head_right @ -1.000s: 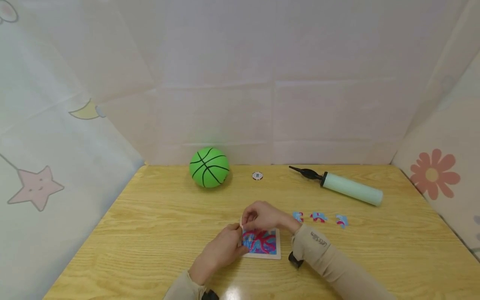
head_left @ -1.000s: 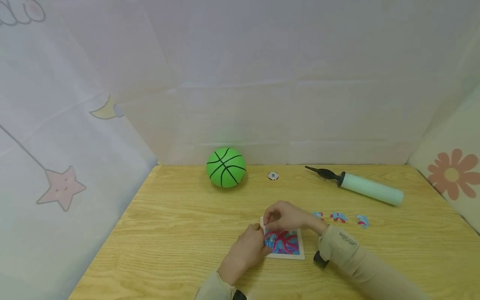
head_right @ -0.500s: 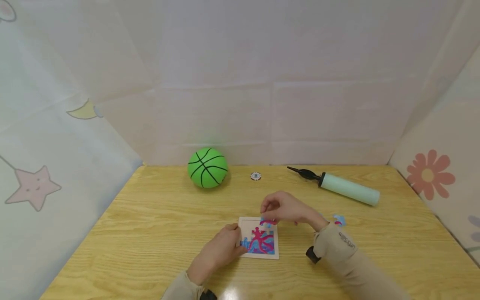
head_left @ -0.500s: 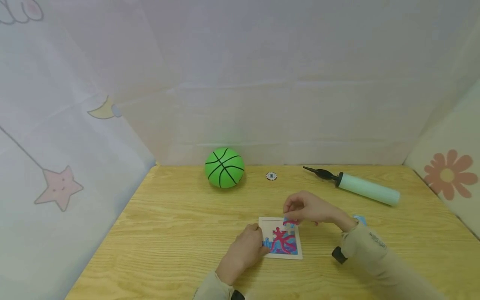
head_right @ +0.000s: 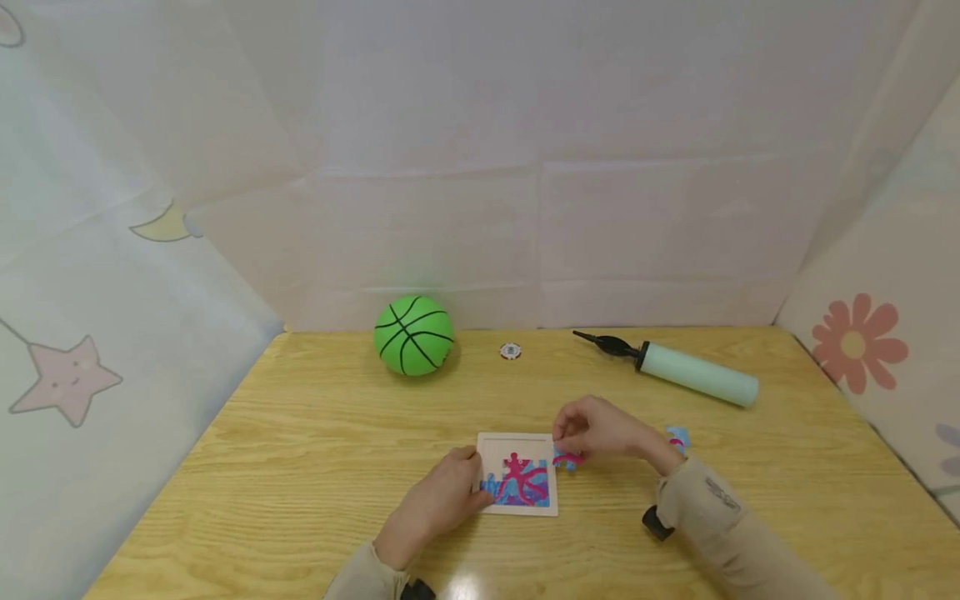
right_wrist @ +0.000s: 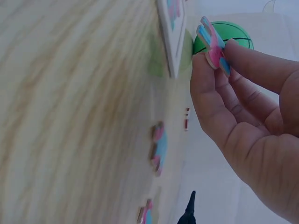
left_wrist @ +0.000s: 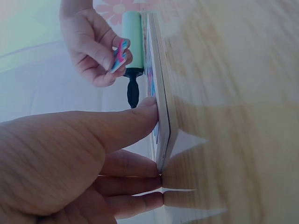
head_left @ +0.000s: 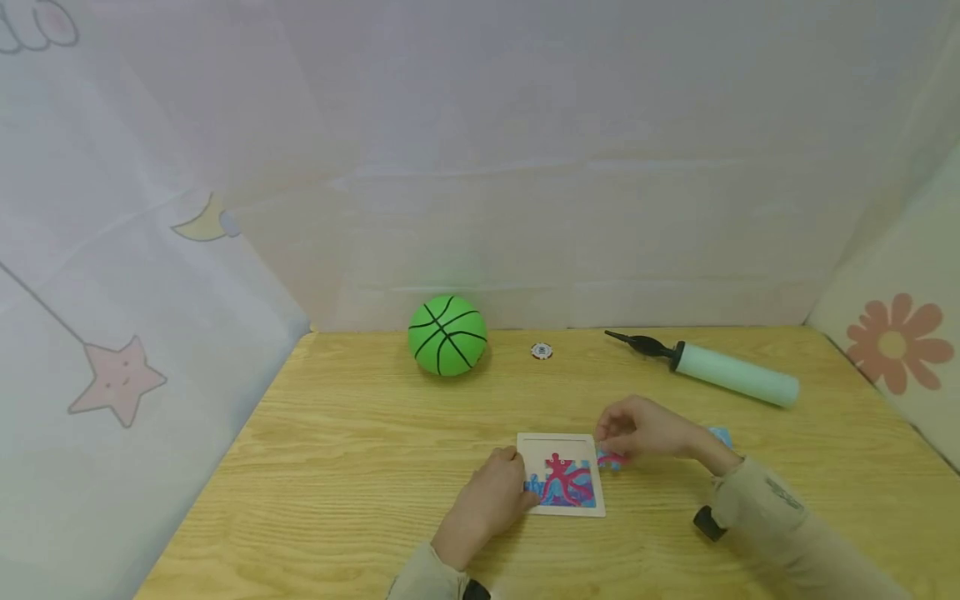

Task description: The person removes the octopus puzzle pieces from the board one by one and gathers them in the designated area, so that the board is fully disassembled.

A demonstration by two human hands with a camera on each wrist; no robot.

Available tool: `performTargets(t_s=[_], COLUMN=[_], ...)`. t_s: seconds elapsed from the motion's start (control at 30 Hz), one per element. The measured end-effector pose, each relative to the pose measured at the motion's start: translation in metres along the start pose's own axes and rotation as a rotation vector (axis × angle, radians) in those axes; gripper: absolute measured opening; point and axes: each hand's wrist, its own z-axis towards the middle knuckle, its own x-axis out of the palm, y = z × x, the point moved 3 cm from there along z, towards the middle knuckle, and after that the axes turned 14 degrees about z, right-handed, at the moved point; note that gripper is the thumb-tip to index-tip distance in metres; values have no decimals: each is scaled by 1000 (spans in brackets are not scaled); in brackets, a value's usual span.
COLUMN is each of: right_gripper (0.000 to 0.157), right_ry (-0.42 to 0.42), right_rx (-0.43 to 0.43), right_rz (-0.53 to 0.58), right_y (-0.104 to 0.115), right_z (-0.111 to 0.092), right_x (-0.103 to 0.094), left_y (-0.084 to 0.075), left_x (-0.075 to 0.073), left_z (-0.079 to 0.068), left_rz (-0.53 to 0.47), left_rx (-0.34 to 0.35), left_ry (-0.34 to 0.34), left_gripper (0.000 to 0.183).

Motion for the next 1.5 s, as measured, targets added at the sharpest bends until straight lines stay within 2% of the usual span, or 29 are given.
performTargets(t_s=[0.17,0.7,0.83,0.97,1.07,1.5], right_gripper=[8,2,6,2,4,5], right_ry=[-23,-50,-53,-68,-78,-68], right_rx=[36,45,21,-4,-11,-61], right_rz=[-48,-161,-200,-239,-258,-295], right_y=[-8,-15,-16,-17,-17,-20], right_z=[-7,-27,-27,-25,-24,-25], right_x=[-4,-14,-14,-13,-11,-8], left_y=[1,2,2,2,2,1], left_x=[0,-2,-1,0,0,0], left_z=[0,0,0,0,0,0], left_rz=[-3,-18,-4,-1,-10,-5], left_rx=[2,13,19,23,20,26], left_ry=[-5,-20,-23,-28,-27,-28], left_gripper=[43,39,37,37,36,38])
